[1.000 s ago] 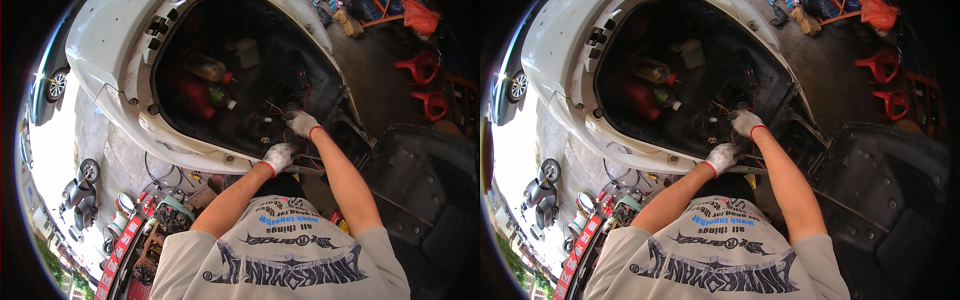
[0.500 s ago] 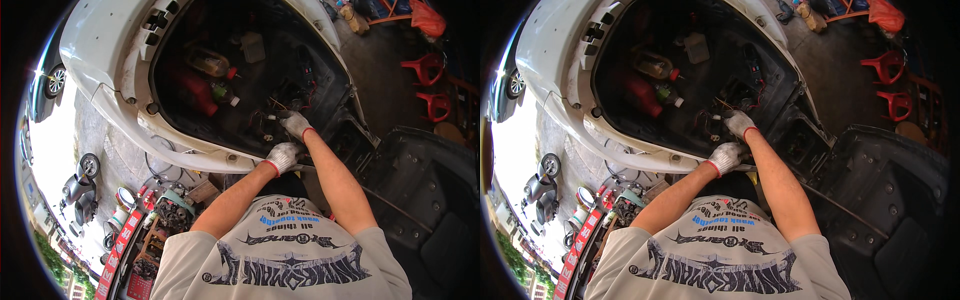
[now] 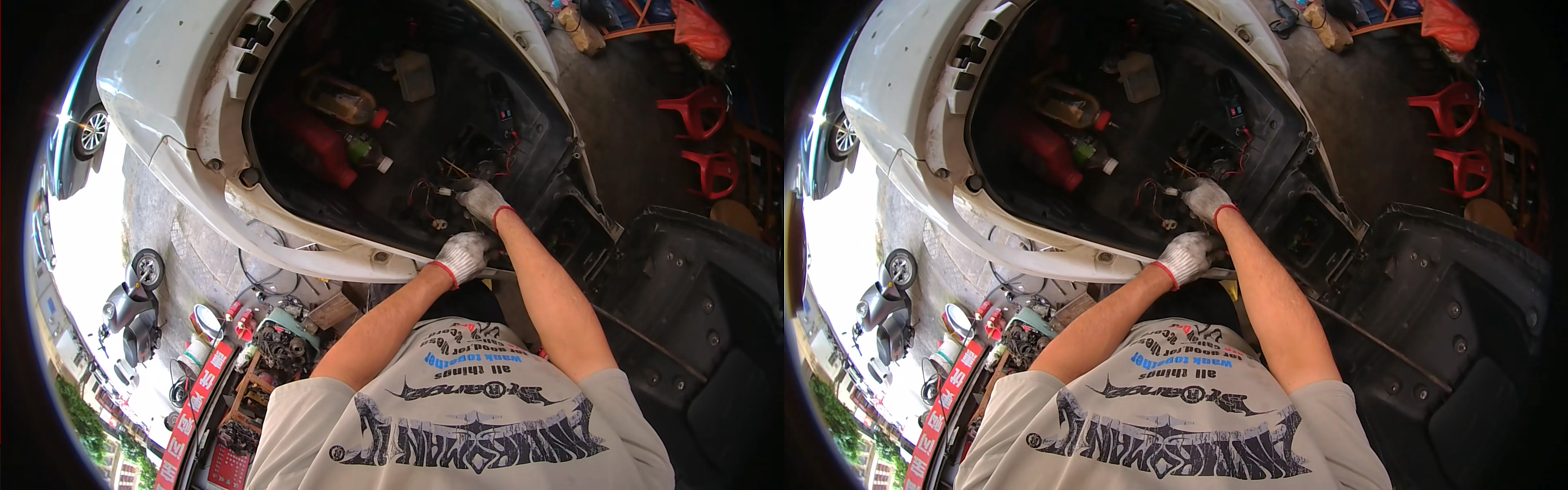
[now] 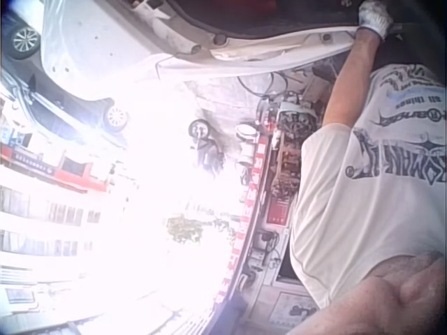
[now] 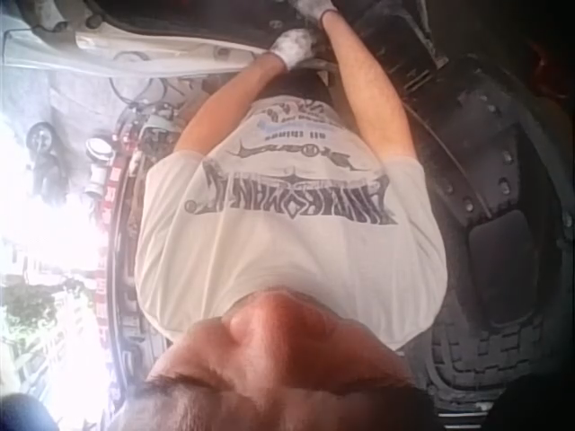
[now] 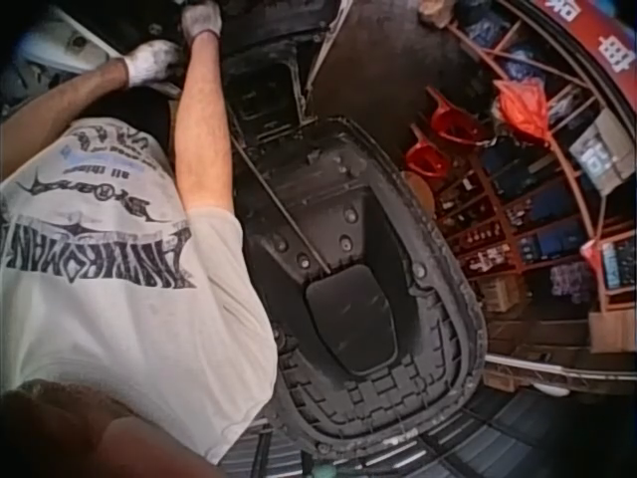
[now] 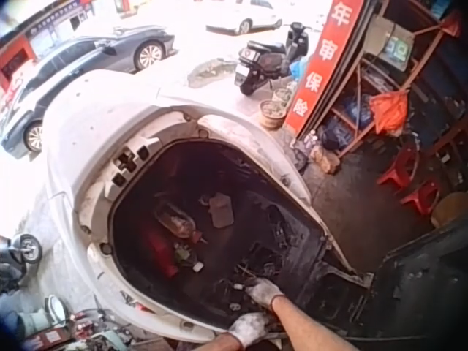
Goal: Inspect and manipulate electrical wiring and connectors inside a motorcycle's storage compartment.
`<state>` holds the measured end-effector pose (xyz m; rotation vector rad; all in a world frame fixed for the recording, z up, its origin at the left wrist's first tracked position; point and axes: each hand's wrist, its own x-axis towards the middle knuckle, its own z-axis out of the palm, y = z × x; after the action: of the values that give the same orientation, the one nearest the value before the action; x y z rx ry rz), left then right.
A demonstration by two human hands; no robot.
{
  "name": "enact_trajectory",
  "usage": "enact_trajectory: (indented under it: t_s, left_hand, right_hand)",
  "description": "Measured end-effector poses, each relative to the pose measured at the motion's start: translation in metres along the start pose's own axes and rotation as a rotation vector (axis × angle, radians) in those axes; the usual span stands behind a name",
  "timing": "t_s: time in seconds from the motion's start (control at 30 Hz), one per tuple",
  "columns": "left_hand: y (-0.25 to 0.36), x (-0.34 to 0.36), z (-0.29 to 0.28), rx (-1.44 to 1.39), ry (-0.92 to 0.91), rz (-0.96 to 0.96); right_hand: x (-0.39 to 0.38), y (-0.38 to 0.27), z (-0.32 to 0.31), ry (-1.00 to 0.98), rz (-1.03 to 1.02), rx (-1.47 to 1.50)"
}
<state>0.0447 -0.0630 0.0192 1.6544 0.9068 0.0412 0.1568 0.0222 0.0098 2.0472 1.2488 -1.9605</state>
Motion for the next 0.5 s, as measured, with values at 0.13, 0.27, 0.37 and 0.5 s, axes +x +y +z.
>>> enact_trajectory:
  t_s: [0.13, 0.27, 0.37, 0.5]
  left_hand:
    - [0.002, 0.0, -0.002, 0.03, -0.018, -0.02]
    - [0.005, 0.0, -0.005, 0.012, -0.036, -0.046]
    - [0.005, 0.0, -0.005, 0.018, -0.037, -0.04]
    - [0.004, -0.001, -0.004, -0.001, -0.011, -0.032]
  right_hand:
    - [0.002, 0.001, 0.001, -0.004, 0.019, -0.017]
    - [0.009, 0.009, 0.004, -0.009, 0.027, 0.048]
    - [0.012, 0.014, 0.005, 0.012, 0.011, 0.004]
    - [0.007, 0.008, 0.006, 0.021, 0.016, 0.026]
